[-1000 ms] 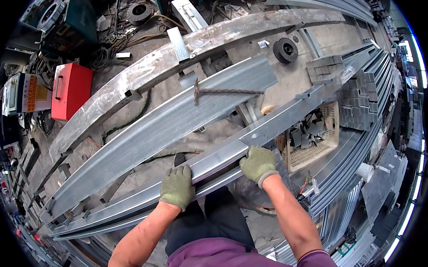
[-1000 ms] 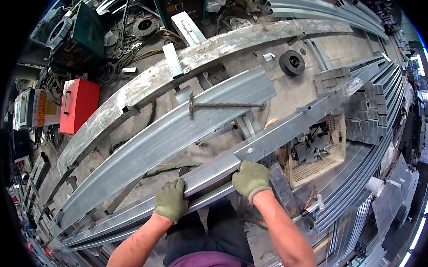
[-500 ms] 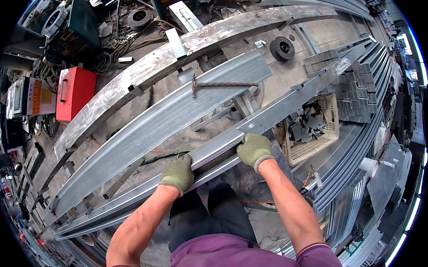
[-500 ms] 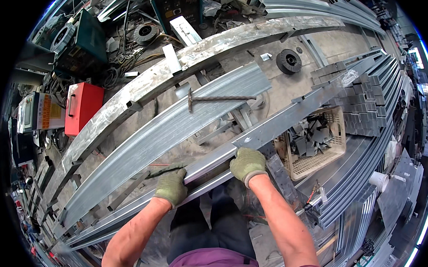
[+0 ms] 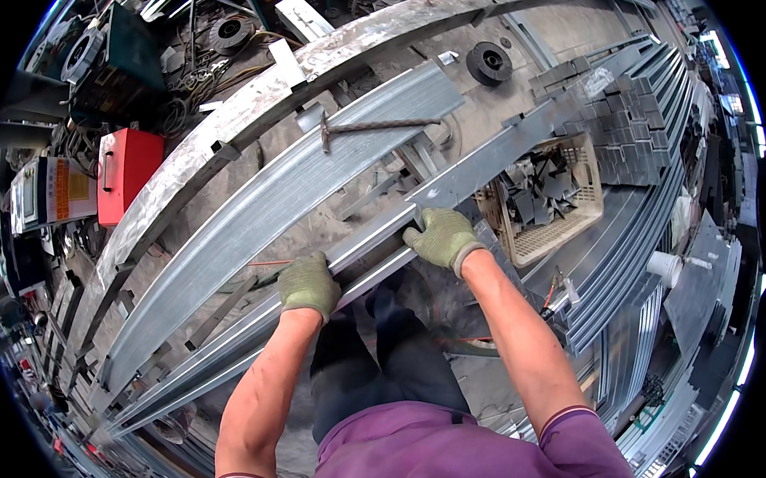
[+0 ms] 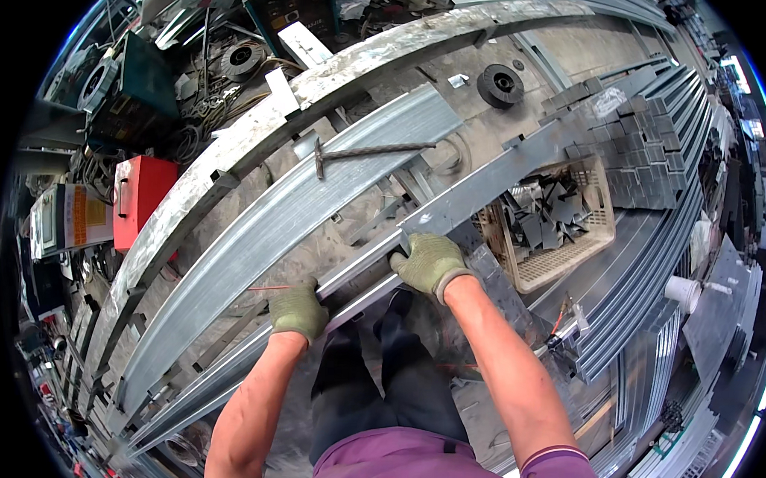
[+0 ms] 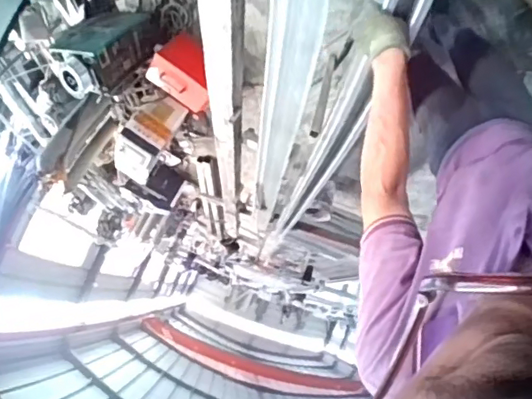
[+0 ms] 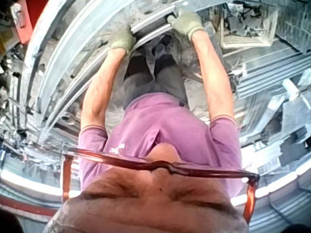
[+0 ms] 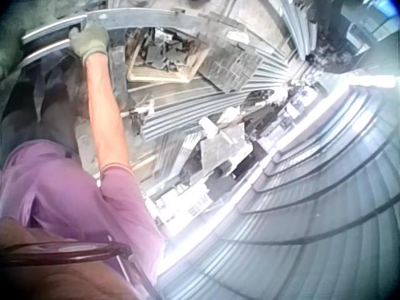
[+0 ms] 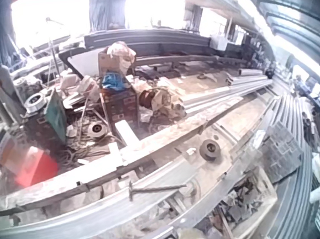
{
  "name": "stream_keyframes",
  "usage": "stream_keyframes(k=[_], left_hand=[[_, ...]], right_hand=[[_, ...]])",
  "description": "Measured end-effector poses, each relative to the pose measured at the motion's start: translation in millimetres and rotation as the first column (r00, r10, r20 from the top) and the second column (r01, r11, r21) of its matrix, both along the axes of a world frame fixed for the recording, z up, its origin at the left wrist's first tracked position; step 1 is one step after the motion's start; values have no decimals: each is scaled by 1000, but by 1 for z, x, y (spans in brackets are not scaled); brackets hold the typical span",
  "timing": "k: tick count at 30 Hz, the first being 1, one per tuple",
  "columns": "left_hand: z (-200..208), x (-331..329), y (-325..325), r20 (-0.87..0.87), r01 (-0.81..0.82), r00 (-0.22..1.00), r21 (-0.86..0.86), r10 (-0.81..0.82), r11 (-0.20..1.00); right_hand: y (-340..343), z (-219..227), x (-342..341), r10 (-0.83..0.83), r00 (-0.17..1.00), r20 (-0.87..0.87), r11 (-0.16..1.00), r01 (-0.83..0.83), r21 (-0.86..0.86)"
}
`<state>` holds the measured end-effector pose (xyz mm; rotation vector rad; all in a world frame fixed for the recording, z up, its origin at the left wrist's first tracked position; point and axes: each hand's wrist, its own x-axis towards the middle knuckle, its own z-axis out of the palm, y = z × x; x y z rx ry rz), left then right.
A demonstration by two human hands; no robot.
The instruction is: The person picks up long metal beams and places them on a workbench. They then use a welding torch to tack weld small metal brackets onto the beams, creating a metal frame structure.
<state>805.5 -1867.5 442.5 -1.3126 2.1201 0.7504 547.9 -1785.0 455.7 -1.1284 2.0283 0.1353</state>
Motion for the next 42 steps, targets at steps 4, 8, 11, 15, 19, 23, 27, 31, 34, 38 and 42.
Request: stream_keyframes(k=[4,8,11,15,19,23,27,31,34,38,42], left_hand=[[2,-7,3,126,-46,991,6,45,999],[-6,-4,12,86,-59,994,-120,69,991],[-16,3,18,-29,-100,995,-219,96,971],[-30,11,24,-291,-36,952,-398,-90,917],[-27,-12,23,-340,9,927,-410,-162,912],[-19,-48,13,-138,31,989,-149,-52,988],[-13,-54,15,-111,-23,994,-135,8,991],[-14,-61,17,-69,-66,996,-128,58,990],[-7,-67,17,-65,-35,997,-113,28,993],[-8,-68,16,-102,-16,995,-95,6,995],[-16,-57,30,-452,-45,887,-292,-96,955]], right_hand=[[18,14,-3,-91,986,138,991,103,-86],[52,-16,-13,-33,978,208,937,103,-334],[57,-17,-21,28,962,271,900,93,-426],[52,-26,-30,48,955,292,946,50,-320],[48,-18,-24,78,966,246,937,13,-348],[47,-28,-26,78,980,185,955,-21,-297],[48,-26,-21,101,988,121,958,-63,-281],[43,-25,-20,101,990,100,969,-75,-234],[40,-22,-20,125,990,71,977,-110,-184],[36,-17,-22,152,985,75,974,-137,-179],[45,-28,-25,124,987,101,968,-98,-231]])
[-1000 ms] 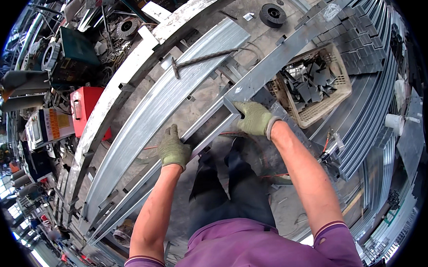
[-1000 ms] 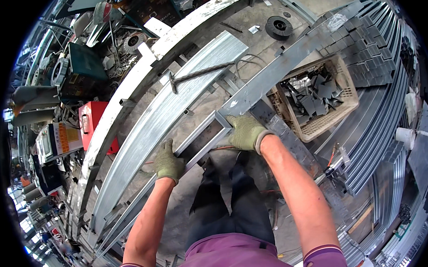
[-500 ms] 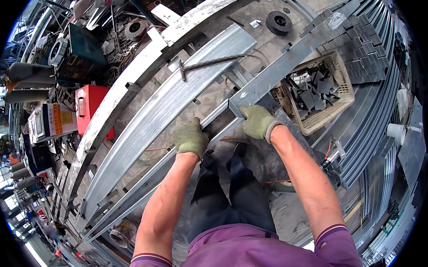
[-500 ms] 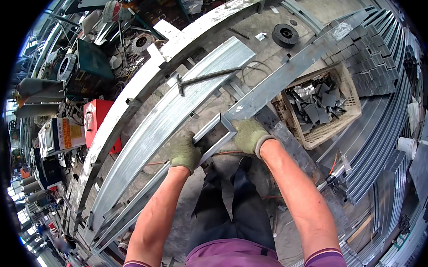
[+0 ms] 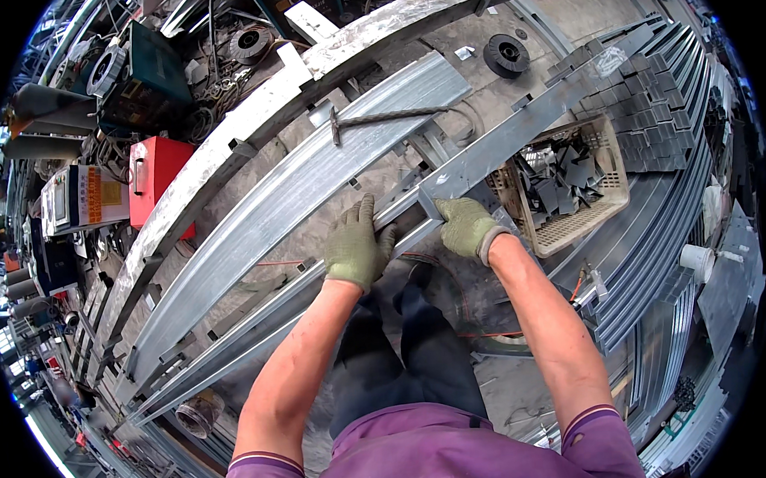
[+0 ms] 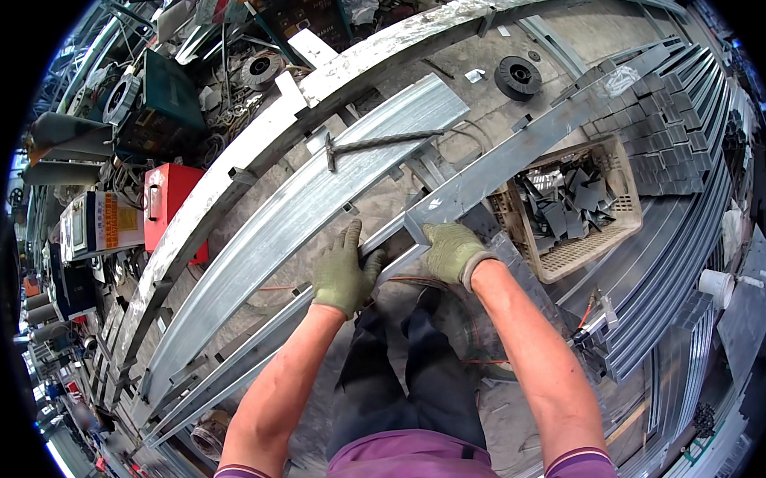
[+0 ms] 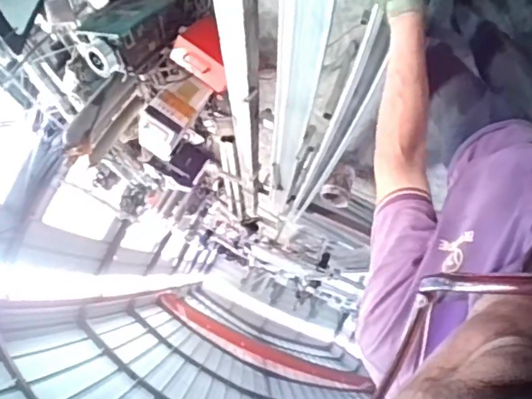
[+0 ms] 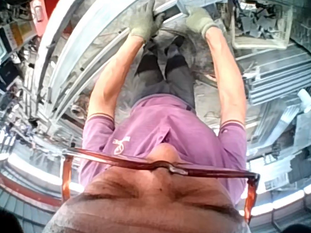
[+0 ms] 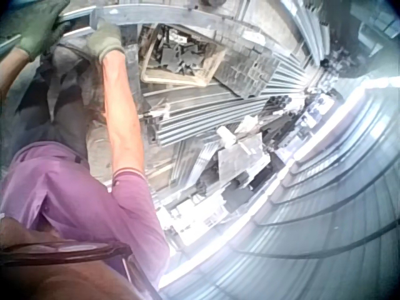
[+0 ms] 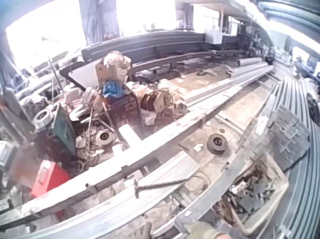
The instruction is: The person picks up long metal beams and places them on a workbench. They then use a welding torch to tack weld small metal brackets onto the beams, creating a metal frame structure.
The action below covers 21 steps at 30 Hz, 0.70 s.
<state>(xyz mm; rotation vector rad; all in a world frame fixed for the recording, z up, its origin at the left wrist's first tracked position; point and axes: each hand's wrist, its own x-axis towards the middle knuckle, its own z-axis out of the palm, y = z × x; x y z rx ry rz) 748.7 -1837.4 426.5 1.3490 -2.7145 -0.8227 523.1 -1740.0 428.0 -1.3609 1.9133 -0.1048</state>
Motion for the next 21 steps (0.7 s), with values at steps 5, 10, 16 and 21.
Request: stream_keyframes(k=[5,10,16,21], left_hand=[[12,-3,5,-238,260,915,-268,-325,928],[16,-34,12,-100,285,940,-295,-326,912],[14,-41,18,30,301,952,-250,-304,920],[17,-41,18,48,311,950,-250,-309,917]], right_hand=[[-3,3,0,-20,999,42,999,18,43],[1,1,-1,0,999,37,1000,0,14],[6,2,-1,-59,995,84,988,71,-140],[13,-6,-7,-79,981,178,964,121,-237]])
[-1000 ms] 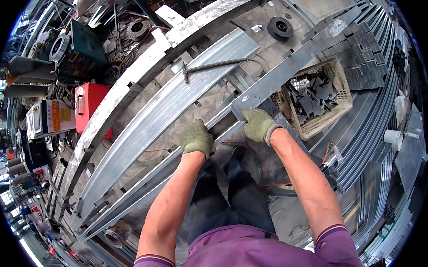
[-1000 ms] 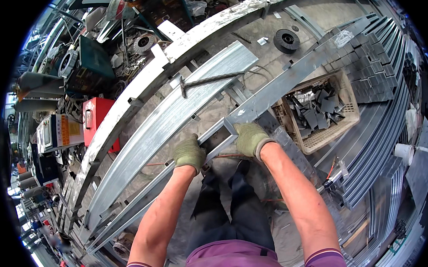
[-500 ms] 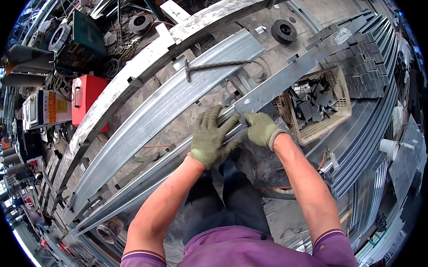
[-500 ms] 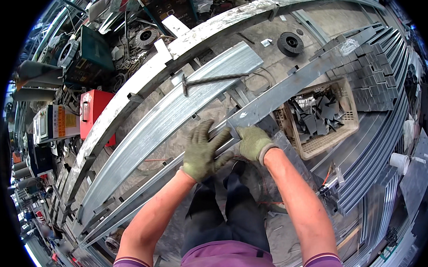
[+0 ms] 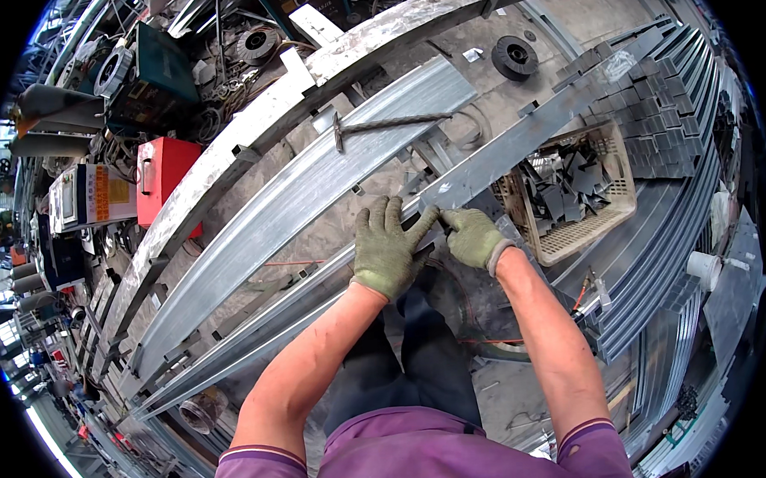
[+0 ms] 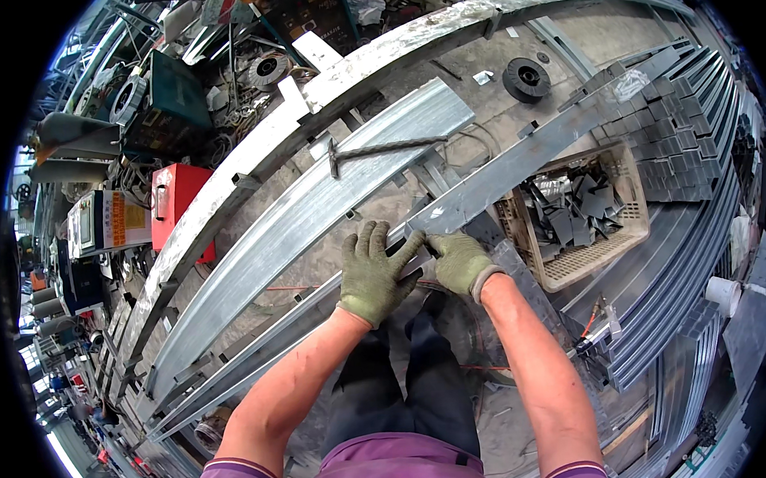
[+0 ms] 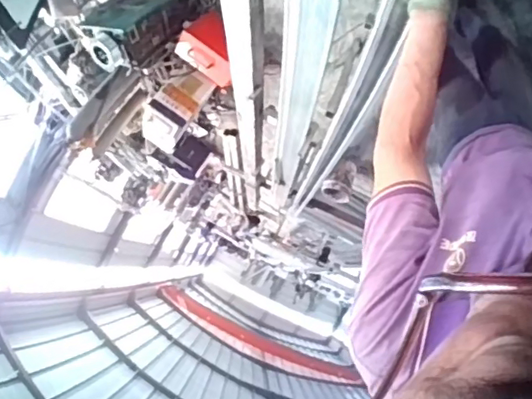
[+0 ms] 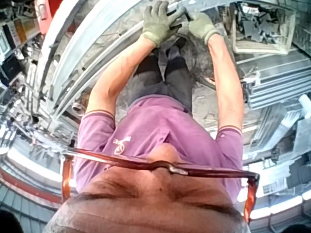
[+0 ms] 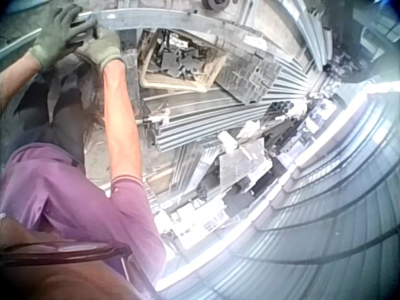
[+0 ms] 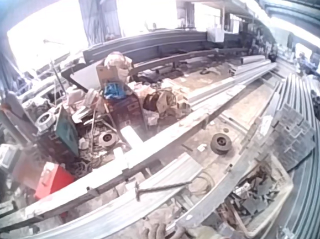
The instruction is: The person picks up long metal beams and places them on a workbench. They then use a welding torch to tack weld small metal brackets onto the beams, creating a metal frame structure.
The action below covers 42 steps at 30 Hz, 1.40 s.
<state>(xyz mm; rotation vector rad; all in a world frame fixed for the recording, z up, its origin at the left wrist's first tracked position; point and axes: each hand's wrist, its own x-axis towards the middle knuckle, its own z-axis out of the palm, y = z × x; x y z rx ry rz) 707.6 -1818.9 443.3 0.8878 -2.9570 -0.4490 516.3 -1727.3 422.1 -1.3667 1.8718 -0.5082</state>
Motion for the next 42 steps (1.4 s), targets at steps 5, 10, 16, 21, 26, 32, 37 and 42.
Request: stream_keyframes(k=[5,10,16,21,26,32,37,42], left_hand=[[1,2,2,-17,-10,1000,-18,10,1000],[-1,-3,1,-22,4,1000,19,-3,1000],[-2,-2,3,-33,8,999,-31,-9,999],[-8,-5,4,-40,19,999,-57,-22,998],[-15,-3,4,-36,46,998,-94,-49,995],[-23,4,0,-84,27,996,-56,-32,998],[-19,-10,2,-109,102,988,-90,-112,991],[-32,1,5,-94,20,995,-79,-28,997]], right_hand=[[-1,-11,-15,-335,888,315,941,333,64],[-7,-10,-9,-215,956,199,975,221,-12],[14,6,-24,-531,650,544,822,551,143],[121,1,-39,-785,397,476,479,876,59],[279,-19,5,-938,5,347,88,971,223],[416,-27,-2,-970,-214,-114,-217,976,14],[471,-85,-44,-964,-262,-39,-265,955,136],[483,-123,-91,-985,-171,-28,-174,975,138]])
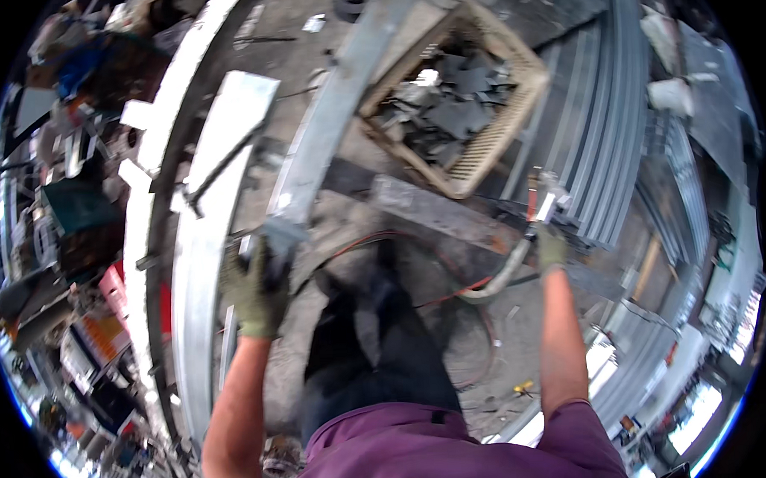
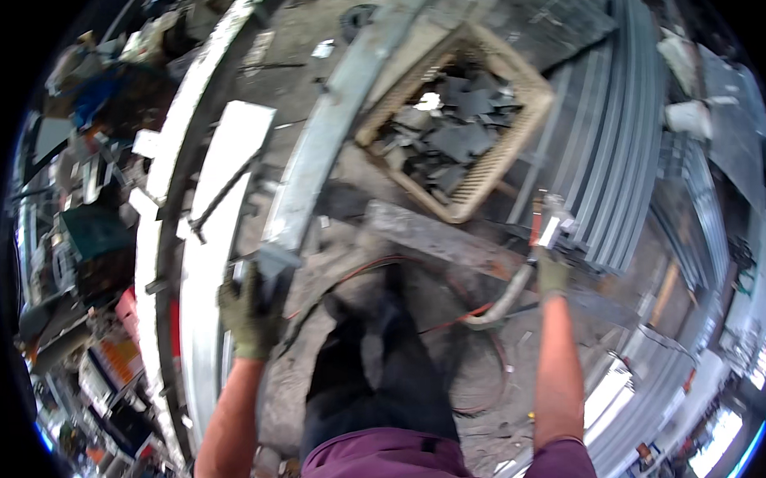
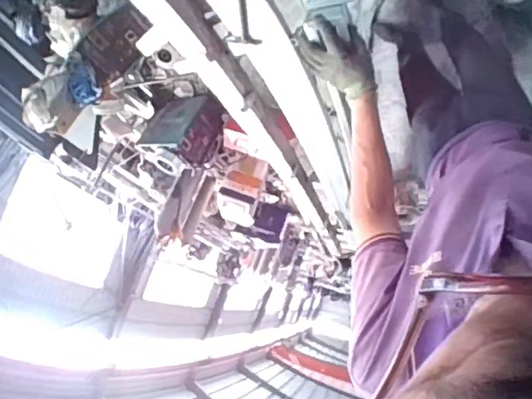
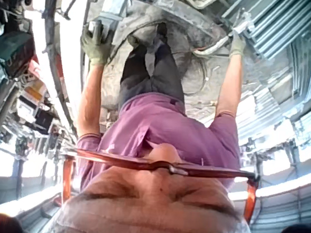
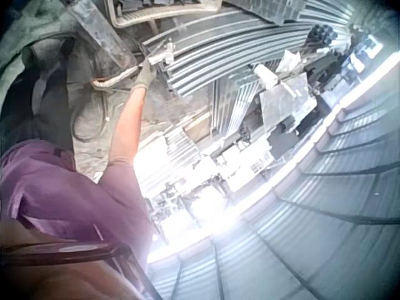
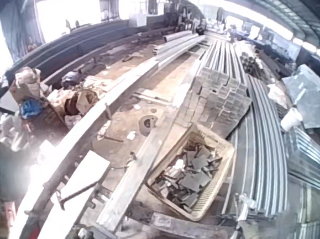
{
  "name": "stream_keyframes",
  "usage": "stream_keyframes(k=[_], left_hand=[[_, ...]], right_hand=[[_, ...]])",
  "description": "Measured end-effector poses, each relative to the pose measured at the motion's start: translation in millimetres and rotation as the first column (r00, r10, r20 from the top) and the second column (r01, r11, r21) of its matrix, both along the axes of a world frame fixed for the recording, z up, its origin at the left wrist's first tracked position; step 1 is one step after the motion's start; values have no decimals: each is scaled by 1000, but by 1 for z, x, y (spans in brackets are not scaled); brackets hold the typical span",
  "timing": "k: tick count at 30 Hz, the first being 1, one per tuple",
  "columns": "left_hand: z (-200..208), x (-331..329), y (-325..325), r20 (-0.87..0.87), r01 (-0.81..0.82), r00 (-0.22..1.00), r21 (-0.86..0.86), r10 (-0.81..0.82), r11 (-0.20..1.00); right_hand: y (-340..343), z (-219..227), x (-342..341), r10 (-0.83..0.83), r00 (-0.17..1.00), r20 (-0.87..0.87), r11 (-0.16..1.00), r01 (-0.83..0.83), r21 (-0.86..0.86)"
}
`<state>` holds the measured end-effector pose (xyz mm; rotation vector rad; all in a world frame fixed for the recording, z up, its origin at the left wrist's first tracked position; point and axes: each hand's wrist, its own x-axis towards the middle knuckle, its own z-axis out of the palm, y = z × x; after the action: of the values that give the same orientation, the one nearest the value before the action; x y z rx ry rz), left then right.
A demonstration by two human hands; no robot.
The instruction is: The person picks up long metal beams and places them on a workbench. They then use a welding torch to tack weld small metal brackets onto the beams, creating a metal frame structure.
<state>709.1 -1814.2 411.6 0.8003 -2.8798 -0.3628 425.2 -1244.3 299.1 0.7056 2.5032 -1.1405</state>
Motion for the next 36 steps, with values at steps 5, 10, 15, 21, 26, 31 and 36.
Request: stream_keyframes(k=[5,10,15,21,26,31,36], left_hand=[[3,-2,4,-58,23,998,-14,-24,1000],[12,-11,-1,-68,58,996,-6,-59,998],[20,-12,-1,-3,27,1000,-18,-27,999],[18,-7,0,4,26,1000,-20,-26,999],[14,-3,2,4,14,1000,-63,-14,998],[20,-3,-2,28,26,999,-28,-25,999],[22,-4,-3,47,36,998,16,-37,999]], right_hand=[[5,-27,-22,-116,993,7,991,116,-63],[44,-62,-38,-232,966,115,949,251,-189],[46,-105,-66,-214,975,57,975,210,69],[27,-68,-48,-170,984,50,981,174,-83],[-20,51,4,-130,964,-230,985,100,-141],[-96,191,60,66,846,-529,988,-131,-86],[-157,238,89,355,699,-621,914,-399,73]])
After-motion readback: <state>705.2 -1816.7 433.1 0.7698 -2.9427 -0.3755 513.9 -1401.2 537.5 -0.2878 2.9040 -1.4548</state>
